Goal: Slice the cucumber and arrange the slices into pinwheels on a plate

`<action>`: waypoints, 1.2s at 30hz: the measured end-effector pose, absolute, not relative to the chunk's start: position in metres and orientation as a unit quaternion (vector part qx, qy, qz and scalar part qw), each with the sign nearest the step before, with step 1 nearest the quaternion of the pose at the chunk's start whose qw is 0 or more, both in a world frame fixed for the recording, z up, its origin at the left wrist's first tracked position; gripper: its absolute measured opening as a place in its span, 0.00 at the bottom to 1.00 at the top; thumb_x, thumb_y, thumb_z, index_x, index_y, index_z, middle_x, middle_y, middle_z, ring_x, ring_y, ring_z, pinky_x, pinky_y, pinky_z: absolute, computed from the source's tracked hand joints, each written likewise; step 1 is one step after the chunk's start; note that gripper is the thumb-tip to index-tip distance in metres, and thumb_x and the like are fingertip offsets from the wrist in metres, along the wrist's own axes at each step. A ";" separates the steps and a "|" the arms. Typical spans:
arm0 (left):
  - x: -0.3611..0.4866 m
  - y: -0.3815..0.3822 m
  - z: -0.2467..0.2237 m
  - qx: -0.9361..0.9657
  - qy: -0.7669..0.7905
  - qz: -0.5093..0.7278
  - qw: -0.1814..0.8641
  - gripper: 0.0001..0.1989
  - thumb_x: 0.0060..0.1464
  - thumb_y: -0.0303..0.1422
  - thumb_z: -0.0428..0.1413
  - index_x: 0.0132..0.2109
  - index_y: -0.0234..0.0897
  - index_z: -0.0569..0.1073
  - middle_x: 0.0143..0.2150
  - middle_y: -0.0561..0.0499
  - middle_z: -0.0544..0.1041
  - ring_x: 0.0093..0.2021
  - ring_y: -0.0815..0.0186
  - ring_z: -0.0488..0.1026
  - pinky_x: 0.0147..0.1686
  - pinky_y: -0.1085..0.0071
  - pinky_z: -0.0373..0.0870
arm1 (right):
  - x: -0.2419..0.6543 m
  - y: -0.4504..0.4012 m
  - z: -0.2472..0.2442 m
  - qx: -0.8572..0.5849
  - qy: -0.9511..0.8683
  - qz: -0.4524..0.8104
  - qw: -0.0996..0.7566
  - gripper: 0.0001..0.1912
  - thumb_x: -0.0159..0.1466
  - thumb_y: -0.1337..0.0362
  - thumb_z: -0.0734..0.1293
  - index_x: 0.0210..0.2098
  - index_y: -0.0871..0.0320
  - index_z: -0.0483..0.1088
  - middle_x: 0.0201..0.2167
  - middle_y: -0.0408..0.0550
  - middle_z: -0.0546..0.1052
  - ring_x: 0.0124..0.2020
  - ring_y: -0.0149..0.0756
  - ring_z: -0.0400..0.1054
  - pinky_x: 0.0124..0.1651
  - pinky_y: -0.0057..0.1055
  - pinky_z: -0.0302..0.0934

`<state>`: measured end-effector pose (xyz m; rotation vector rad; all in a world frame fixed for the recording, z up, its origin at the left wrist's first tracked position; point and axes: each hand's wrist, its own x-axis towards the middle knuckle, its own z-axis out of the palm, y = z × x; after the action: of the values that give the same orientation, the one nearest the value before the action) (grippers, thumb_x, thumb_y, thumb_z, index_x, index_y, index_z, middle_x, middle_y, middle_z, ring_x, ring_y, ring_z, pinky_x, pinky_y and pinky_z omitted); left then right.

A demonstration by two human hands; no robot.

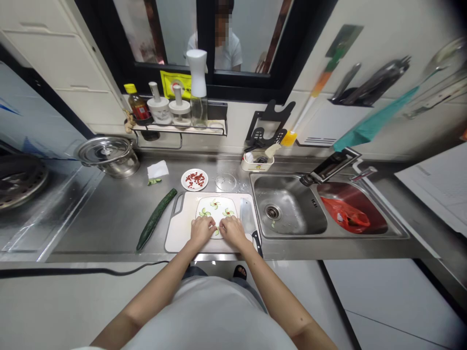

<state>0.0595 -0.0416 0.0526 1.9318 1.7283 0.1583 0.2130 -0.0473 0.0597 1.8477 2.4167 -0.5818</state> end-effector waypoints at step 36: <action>0.062 -0.039 0.059 0.695 0.653 0.091 0.287 0.06 0.56 0.34 0.53 0.38 0.41 0.75 0.41 0.50 0.78 0.47 0.61 0.69 0.47 0.66 0.58 | 0.205 -0.046 0.060 0.603 0.779 -0.171 -0.010 0.12 0.67 0.65 0.57 0.36 0.57 0.71 0.39 0.51 0.75 0.44 0.39 0.62 0.44 0.32 0.49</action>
<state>0.0619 -0.0393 0.0594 1.8558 1.7457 0.2429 0.2050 -0.0458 0.0602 1.9056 2.4638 -0.5396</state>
